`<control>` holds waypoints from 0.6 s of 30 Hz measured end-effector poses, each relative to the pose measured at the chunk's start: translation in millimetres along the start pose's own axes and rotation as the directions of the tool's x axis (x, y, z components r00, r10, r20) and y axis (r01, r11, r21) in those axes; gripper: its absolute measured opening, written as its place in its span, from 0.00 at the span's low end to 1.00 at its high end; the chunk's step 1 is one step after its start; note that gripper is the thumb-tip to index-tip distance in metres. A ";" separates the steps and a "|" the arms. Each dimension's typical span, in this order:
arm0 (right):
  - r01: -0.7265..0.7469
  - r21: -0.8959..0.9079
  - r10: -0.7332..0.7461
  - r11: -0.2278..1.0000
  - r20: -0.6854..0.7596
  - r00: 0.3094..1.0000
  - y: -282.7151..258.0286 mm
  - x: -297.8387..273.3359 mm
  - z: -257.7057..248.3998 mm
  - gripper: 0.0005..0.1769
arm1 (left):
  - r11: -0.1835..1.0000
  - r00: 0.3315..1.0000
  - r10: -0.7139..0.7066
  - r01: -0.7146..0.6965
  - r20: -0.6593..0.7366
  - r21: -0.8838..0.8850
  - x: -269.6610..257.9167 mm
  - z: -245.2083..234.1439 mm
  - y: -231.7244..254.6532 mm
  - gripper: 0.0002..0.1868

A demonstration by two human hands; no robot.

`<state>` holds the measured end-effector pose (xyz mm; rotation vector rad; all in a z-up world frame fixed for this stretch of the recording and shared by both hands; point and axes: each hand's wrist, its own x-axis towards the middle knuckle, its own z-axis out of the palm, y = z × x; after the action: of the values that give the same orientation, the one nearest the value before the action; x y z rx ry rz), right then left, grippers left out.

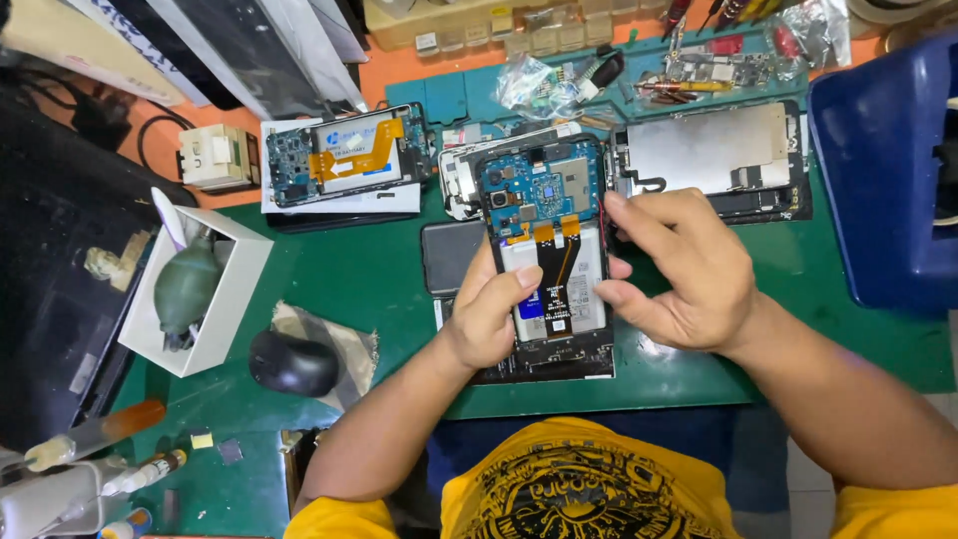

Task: Removing the motherboard from a mobile phone using a screwdriver and manual prying

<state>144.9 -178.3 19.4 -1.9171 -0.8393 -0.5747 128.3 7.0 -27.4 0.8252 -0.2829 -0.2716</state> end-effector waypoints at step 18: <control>-0.057 0.044 0.053 0.997 0.067 0.996 -4.4 -2.2 2.9 0.28 | 0.998 0.998 -0.050 0.049 -0.037 -0.042 0.2 13.3 10.1 0.18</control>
<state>140.2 -175.0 19.1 -1.9201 -0.8320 -0.4573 125.1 4.4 -11.2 0.7971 -0.2207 -0.3069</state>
